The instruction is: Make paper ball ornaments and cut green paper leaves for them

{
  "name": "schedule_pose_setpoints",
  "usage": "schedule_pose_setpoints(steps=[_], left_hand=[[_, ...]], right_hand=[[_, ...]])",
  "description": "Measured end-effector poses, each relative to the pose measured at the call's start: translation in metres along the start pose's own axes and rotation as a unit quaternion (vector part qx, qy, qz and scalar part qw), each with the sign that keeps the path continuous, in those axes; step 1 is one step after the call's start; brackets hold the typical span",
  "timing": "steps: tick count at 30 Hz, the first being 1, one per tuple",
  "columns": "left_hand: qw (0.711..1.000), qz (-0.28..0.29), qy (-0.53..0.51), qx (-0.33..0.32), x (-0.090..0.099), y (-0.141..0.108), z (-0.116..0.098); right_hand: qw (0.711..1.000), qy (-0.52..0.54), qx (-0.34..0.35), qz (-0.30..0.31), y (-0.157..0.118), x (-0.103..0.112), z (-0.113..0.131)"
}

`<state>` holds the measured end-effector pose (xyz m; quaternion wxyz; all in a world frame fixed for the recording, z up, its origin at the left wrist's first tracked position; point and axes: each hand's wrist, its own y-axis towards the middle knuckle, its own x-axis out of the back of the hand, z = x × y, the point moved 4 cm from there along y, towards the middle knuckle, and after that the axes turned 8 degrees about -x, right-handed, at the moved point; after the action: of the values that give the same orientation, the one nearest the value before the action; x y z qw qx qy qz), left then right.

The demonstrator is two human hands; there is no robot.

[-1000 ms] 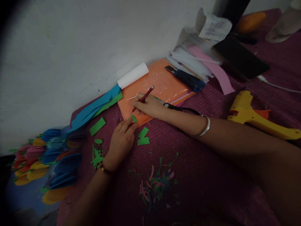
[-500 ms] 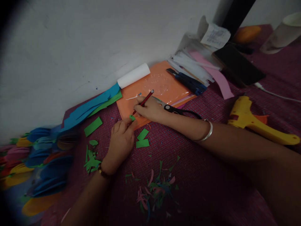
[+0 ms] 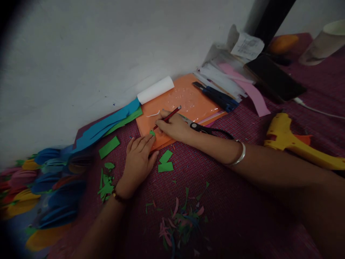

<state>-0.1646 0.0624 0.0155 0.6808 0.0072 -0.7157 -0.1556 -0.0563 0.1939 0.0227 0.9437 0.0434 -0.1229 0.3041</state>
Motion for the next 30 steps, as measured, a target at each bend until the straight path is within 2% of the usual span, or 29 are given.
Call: schedule_pose_setpoints(steps=[7, 16, 24, 30], left_hand=[[1.0, -0.008, 0.004, 0.01, -0.0019, 0.001, 0.003], [1.0, 0.0, -0.003, 0.006, -0.001, 0.0014, 0.001], [1.0, -0.005, -0.005, 0.002, -0.0014, 0.0013, 0.0007], [1.0, -0.006, -0.005, -0.004, -0.0001, 0.0018, 0.001]], right_hand=[[0.999, -0.014, 0.022, 0.026, 0.0046, -0.005, -0.0003], [0.999, -0.035, 0.024, 0.009, 0.0035, -0.0059, -0.002], [0.995, -0.098, 0.031, -0.002, 0.0052, -0.0062, 0.0008], [0.996, -0.077, 0.034, -0.003, 0.006, -0.0067, -0.0011]])
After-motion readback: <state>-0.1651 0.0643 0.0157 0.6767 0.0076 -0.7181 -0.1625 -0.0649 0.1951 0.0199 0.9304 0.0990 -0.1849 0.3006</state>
